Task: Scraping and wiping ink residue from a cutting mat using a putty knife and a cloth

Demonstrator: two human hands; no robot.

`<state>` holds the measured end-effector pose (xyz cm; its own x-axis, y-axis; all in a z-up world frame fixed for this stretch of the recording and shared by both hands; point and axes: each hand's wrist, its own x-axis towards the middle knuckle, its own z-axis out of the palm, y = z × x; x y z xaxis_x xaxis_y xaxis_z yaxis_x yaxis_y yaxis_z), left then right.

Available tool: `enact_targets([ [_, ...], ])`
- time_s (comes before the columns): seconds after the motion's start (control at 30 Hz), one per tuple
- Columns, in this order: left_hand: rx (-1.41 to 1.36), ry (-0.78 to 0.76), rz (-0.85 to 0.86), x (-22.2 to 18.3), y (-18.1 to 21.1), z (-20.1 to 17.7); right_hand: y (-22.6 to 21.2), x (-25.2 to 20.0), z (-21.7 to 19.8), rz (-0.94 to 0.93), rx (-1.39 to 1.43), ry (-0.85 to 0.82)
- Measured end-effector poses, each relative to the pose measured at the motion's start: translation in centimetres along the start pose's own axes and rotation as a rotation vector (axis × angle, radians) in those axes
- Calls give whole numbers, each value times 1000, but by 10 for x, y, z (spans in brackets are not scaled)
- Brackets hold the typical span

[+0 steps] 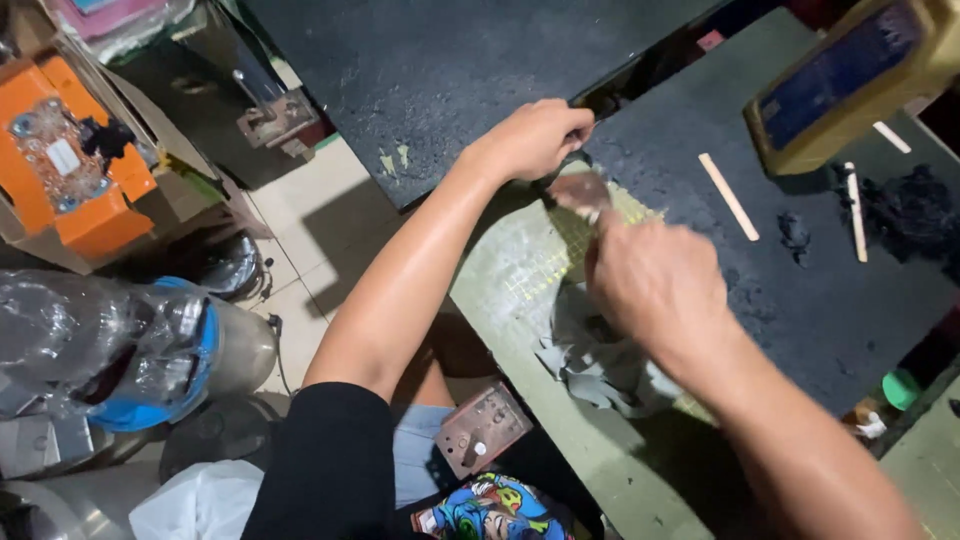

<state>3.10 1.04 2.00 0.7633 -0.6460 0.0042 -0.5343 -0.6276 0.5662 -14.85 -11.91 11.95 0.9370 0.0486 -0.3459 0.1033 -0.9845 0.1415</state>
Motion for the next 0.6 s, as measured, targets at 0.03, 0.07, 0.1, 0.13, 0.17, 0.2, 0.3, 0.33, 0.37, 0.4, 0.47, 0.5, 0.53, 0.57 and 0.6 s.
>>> enact_targets([
  [0.03,43,-54,-51,-1,4,-4,-4,9,-11,-10,-58,3],
  [0.07,32,-56,-57,2,1,-1,-6,14,-19,-13,-64,-7],
  [0.1,46,-23,-16,4,-2,2,-7,18,-26,6,-80,-28],
  [0.13,59,9,23,6,-5,5,-8,22,-33,24,-96,-49],
  [0.17,44,14,19,9,-9,9,-8,20,-35,22,-110,-58],
  [0.2,22,40,79,11,-13,14,-8,18,-37,47,-82,-53],
  [0.3,14,89,129,13,-18,18,-8,17,-36,76,-84,-15],
  [0.33,36,98,127,12,-17,20,-7,16,-33,88,-96,17],
  [0.37,31,95,125,10,-16,20,-9,16,-27,87,-97,10],
  [0.4,6,76,101,9,-15,19,-11,16,-21,88,-94,15],
  [0.47,-20,59,73,7,-18,17,-13,18,-10,86,-91,19],
  [0.5,-36,93,86,8,-21,18,-11,19,-2,81,-65,60],
  [0.53,-51,128,99,9,-24,20,-10,20,5,77,-39,101],
  [0.57,-54,130,98,10,-24,20,-10,20,2,75,-43,100],
  [0.6,-58,114,87,11,-23,19,-11,19,-2,61,-45,102],
])
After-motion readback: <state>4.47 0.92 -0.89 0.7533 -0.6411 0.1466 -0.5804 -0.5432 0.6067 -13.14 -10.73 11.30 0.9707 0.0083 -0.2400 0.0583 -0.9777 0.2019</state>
